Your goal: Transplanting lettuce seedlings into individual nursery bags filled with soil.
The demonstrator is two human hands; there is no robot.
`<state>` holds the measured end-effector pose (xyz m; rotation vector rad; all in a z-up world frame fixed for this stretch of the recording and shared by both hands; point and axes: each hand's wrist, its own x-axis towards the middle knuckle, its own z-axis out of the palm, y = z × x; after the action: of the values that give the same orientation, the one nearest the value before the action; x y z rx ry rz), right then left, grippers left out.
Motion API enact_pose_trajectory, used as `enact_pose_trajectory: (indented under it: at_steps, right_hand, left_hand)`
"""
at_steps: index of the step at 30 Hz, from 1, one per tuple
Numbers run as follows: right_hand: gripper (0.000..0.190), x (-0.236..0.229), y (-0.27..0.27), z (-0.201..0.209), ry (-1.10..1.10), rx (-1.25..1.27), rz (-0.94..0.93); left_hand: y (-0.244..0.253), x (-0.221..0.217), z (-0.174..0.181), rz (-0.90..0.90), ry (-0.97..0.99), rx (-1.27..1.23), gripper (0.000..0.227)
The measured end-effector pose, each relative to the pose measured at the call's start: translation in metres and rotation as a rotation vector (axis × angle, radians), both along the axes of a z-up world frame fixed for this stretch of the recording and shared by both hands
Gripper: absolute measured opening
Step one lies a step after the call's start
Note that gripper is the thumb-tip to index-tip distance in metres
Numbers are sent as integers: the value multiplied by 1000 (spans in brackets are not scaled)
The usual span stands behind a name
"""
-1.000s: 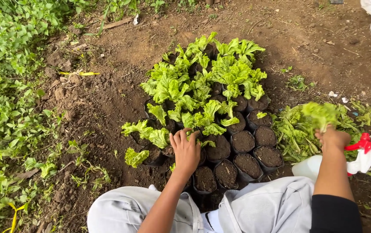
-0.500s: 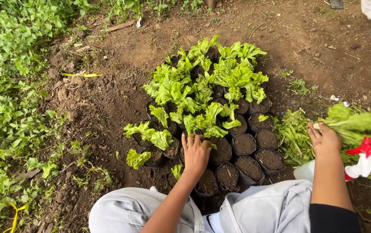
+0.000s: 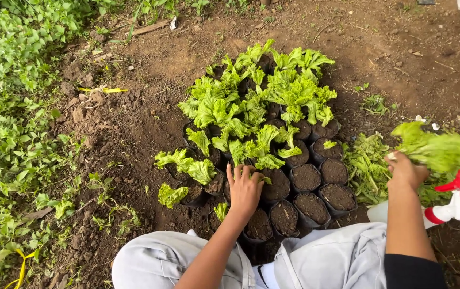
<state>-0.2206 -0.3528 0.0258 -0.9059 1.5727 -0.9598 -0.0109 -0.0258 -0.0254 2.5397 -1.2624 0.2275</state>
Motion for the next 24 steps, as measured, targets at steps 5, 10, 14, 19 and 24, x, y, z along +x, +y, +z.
enact_pose_trajectory:
  at_steps: [5, 10, 14, 19, 24]
  right_hand:
    - [47, 1, -9, -14, -50, -331, 0]
    - [26, 25, 42, 10, -324, -127, 411]
    - [43, 57, 87, -26, -787, -78, 682]
    - [42, 85, 155, -3, -221, -391, 983]
    - [40, 98, 185, 6, -124, -464, 817]
  left_hand:
    - [1, -2, 1, 2, 17, -12, 20]
    - [2, -5, 8, -11, 15, -37, 19]
    - [4, -4, 17, -46, -1, -188, 11]
    - [7, -5, 28, -41, -43, -249, 10]
    - [7, -8, 28, -94, -58, -286, 25]
